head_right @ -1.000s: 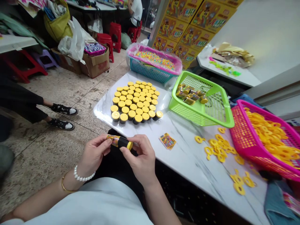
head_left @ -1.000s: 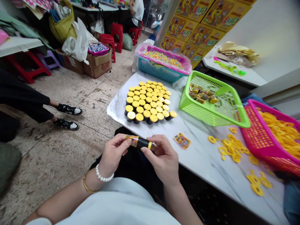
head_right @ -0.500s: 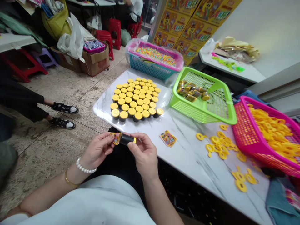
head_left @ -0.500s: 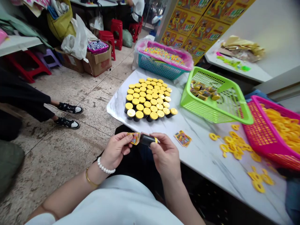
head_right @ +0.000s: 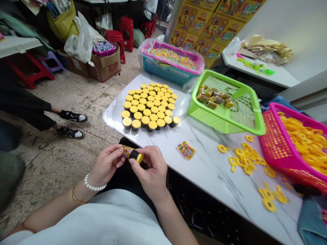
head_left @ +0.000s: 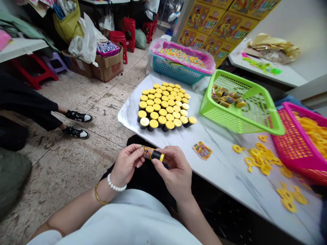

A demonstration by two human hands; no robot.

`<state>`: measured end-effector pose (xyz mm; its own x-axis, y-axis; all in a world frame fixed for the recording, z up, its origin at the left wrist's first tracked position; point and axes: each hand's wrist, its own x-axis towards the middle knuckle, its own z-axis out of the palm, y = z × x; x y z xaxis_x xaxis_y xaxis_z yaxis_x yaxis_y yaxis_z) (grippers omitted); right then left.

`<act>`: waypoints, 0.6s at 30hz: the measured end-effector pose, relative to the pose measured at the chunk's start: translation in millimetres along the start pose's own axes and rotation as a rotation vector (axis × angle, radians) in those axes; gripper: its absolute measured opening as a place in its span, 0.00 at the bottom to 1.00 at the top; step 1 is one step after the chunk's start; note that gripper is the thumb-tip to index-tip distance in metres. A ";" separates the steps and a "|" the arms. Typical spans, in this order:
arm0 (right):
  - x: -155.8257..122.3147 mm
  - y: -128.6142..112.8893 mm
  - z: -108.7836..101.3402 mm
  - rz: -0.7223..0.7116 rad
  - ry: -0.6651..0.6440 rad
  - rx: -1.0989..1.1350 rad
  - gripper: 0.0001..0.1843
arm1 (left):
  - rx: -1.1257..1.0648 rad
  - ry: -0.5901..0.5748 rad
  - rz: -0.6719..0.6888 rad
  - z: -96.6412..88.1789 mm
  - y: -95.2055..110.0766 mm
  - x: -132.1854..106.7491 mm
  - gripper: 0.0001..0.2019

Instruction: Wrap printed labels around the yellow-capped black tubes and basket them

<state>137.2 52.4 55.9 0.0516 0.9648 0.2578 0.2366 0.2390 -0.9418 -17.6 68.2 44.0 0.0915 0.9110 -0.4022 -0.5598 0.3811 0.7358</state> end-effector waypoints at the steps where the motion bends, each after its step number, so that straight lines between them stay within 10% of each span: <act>1: -0.7 0.8 0.5 -0.029 0.008 -0.003 0.11 | 0.055 0.000 0.073 -2.0 -0.2 -1.0 0.14; 5: -1.0 2.6 0.8 -0.092 0.026 0.013 0.13 | 0.143 -0.004 0.258 -12.4 4.1 -1.8 0.15; 10: 2.0 7.6 2.0 -0.161 -0.078 -0.060 0.17 | 0.165 -0.252 0.006 -22.6 13.1 2.3 0.23; 18: -6.2 17.8 4.8 -0.012 -0.156 -0.057 0.19 | 0.268 -0.248 -0.062 -19.0 2.1 6.8 0.18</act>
<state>136.5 51.2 36.5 -0.1018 0.9682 0.2284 0.2914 0.2485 -0.9237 -33.8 72.2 32.5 0.3340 0.8827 -0.3306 -0.3142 0.4350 0.8438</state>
